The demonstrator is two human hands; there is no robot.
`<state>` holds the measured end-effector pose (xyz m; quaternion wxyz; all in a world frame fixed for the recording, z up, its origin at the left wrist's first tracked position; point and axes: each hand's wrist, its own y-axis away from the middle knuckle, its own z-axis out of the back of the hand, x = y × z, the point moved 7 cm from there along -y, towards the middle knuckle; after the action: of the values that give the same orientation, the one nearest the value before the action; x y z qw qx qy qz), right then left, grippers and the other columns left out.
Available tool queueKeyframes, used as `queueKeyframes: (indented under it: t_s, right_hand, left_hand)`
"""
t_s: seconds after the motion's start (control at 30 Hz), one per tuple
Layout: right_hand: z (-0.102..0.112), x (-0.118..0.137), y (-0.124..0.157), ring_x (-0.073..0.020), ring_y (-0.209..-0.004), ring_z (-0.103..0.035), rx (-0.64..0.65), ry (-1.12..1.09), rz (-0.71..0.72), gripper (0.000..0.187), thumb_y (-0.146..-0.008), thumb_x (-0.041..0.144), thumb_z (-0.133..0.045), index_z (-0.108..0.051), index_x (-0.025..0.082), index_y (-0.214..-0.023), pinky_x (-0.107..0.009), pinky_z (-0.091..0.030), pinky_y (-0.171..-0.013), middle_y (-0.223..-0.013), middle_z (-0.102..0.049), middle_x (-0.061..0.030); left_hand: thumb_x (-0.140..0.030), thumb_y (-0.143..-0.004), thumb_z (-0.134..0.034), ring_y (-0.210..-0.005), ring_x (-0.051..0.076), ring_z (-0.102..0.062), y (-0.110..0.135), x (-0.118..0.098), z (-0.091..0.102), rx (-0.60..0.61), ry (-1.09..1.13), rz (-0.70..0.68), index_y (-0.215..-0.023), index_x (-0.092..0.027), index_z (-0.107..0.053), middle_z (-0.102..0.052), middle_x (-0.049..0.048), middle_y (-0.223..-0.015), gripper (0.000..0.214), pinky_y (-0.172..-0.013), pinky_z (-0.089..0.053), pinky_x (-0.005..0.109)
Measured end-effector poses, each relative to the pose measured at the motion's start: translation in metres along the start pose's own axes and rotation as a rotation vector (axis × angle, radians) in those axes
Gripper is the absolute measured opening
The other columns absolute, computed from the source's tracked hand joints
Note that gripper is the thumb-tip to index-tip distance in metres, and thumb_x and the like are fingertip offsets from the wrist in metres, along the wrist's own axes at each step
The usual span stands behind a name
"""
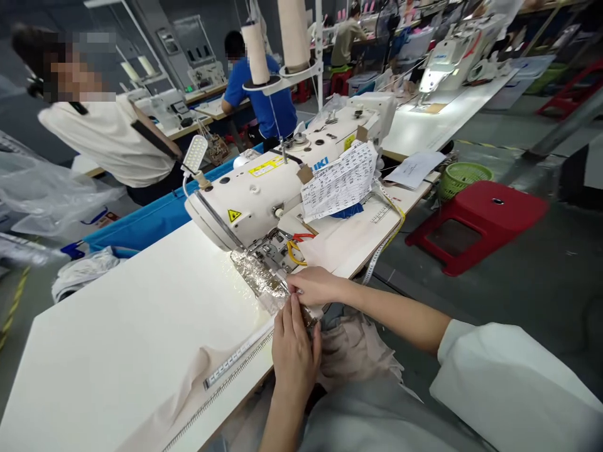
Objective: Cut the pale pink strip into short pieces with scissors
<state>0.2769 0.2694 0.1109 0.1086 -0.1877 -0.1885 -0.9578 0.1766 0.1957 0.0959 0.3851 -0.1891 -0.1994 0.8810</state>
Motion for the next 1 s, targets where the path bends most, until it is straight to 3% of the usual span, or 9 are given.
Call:
queueKeyframes:
  t_s: [0.13, 0.27, 0.33, 0.5, 0.63, 1.0]
  right_hand:
    - [0.003, -0.007, 0.001, -0.0203, -0.092, -0.063, -0.022, -0.029, -0.005, 0.006, -0.095, 0.02, -0.064, -0.067, 0.02, -0.1, -0.026, -0.03, -0.059, -0.101, -0.071, -0.001]
    - [0.011, -0.033, 0.008, -0.0192, -0.094, -0.063, -0.077, -0.07, -0.038, 0.008, -0.093, 0.016, -0.065, -0.067, 0.02, -0.099, -0.024, -0.031, -0.062, -0.103, -0.07, -0.0001]
    - [0.015, -0.05, 0.014, -0.0184, -0.094, -0.062, -0.105, -0.093, -0.05, 0.008, -0.092, 0.015, -0.065, -0.068, 0.019, -0.098, -0.023, -0.033, -0.065, -0.103, -0.07, 0.0003]
    - [0.023, -0.091, 0.031, -0.0179, -0.09, -0.062, -0.145, -0.143, -0.09, 0.012, -0.089, 0.014, -0.067, -0.07, 0.018, -0.099, -0.022, -0.035, -0.068, -0.099, -0.07, -0.0004]
    - [0.028, -0.11, 0.04, -0.0176, -0.089, -0.061, -0.194, -0.167, -0.146, 0.014, -0.089, 0.011, -0.064, -0.07, 0.017, -0.099, -0.022, -0.035, -0.069, -0.1, -0.07, -0.0011]
    - [0.029, -0.112, 0.043, -0.0162, -0.083, -0.059, -0.22, -0.172, -0.184, 0.01, -0.089, 0.011, -0.064, -0.069, 0.017, -0.097, -0.022, -0.032, -0.063, -0.096, -0.069, -0.0006]
  left_hand:
    - [-0.022, -0.098, -0.051, -0.12, 0.034, -0.054, 0.001, 0.0, -0.006, 0.019, -0.08, -0.011, -0.158, -0.004, -0.014, -0.052, 0.0231, -0.14, 0.073, -0.096, -0.051, 0.046]
    - [-0.025, -0.096, -0.054, -0.112, 0.033, -0.055, 0.0, -0.002, -0.008, 0.052, -0.161, 0.009, -0.146, -0.006, -0.045, -0.056, 0.0214, -0.133, 0.053, -0.094, -0.051, 0.046]
    - [-0.026, -0.096, -0.055, -0.11, 0.032, -0.054, -0.001, -0.002, -0.009, 0.076, -0.193, 0.03, -0.142, -0.011, -0.053, -0.056, 0.0194, -0.131, 0.048, -0.093, -0.051, 0.046]
    - [-0.028, -0.096, -0.056, -0.106, 0.032, -0.053, -0.002, -0.003, -0.009, 0.078, -0.24, 0.036, -0.141, -0.013, -0.055, -0.057, 0.018, -0.131, 0.047, -0.088, -0.052, 0.045]
    - [-0.028, -0.095, -0.057, -0.106, 0.032, -0.053, -0.001, -0.001, -0.011, 0.075, -0.264, 0.021, -0.14, -0.013, -0.056, -0.057, 0.0181, -0.131, 0.048, -0.088, -0.051, 0.045]
    - [-0.03, -0.095, -0.057, -0.108, 0.032, -0.054, 0.001, 0.001, -0.013, 0.07, -0.253, -0.01, -0.143, -0.014, -0.053, -0.057, 0.0178, -0.131, 0.051, -0.09, -0.049, 0.043]
